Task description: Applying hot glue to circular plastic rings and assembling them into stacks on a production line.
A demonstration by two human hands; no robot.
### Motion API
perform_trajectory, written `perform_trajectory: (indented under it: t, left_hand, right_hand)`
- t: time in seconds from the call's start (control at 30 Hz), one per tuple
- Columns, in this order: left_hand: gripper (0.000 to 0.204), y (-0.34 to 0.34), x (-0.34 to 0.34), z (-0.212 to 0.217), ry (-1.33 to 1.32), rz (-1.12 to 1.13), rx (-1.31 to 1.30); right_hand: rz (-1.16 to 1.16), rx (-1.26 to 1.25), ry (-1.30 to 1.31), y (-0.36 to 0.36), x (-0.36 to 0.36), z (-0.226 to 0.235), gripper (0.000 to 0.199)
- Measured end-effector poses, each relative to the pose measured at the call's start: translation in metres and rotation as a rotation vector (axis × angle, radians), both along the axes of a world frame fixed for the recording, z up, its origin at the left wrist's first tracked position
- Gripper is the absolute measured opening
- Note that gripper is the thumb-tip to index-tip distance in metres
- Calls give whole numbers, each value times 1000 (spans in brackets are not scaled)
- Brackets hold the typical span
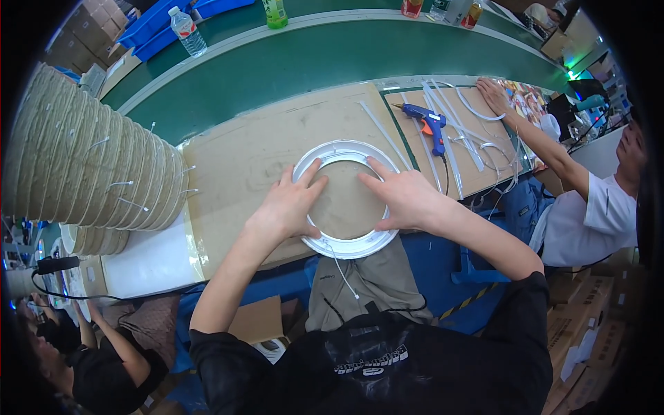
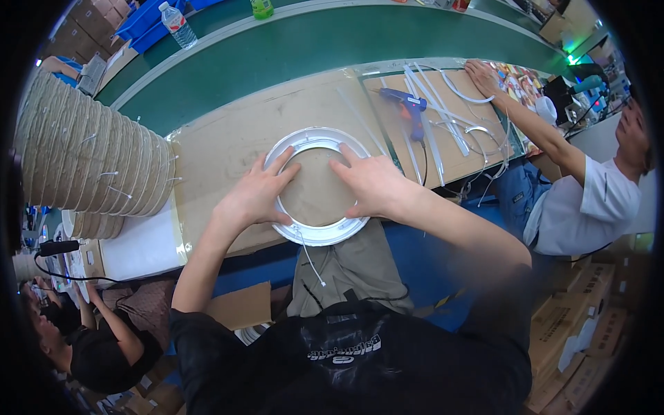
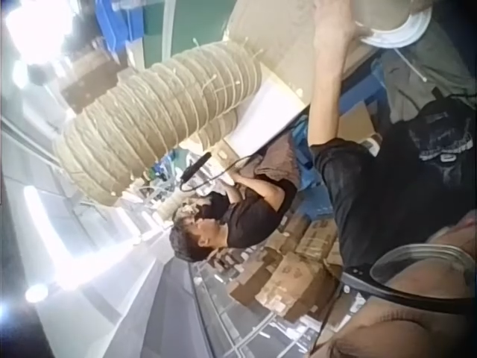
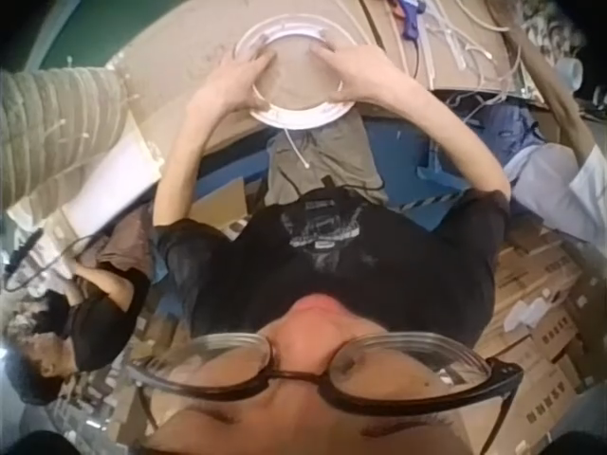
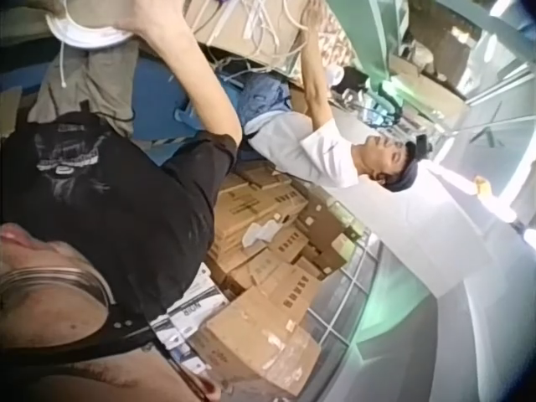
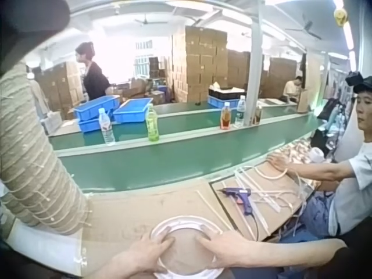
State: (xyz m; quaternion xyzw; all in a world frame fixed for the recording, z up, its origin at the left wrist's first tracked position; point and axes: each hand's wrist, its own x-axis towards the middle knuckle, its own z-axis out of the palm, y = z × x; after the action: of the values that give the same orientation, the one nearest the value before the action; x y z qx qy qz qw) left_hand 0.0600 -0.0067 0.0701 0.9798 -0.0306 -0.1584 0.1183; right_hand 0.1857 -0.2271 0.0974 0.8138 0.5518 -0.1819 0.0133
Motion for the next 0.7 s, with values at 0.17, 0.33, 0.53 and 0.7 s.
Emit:
perform_trajectory:
  t: [0.17, 0.33, 0.53, 0.7]
  left_hand:
    - [104, 2, -1, -1, 0, -1, -25]
    - [104, 4, 0, -4, -14, -1, -50]
    - [103, -2, -1, -2, -33, 14, 10]
    - [102, -12, 1, 1, -25, 12, 93]
  right_hand:
    - [31, 30, 52, -2, 4, -2, 93]
    - [7, 9, 93, 1, 3, -2, 90]
    - [12, -63, 6, 16, -10, -2, 89]
    - [14, -145, -56, 22, -14, -3, 90]
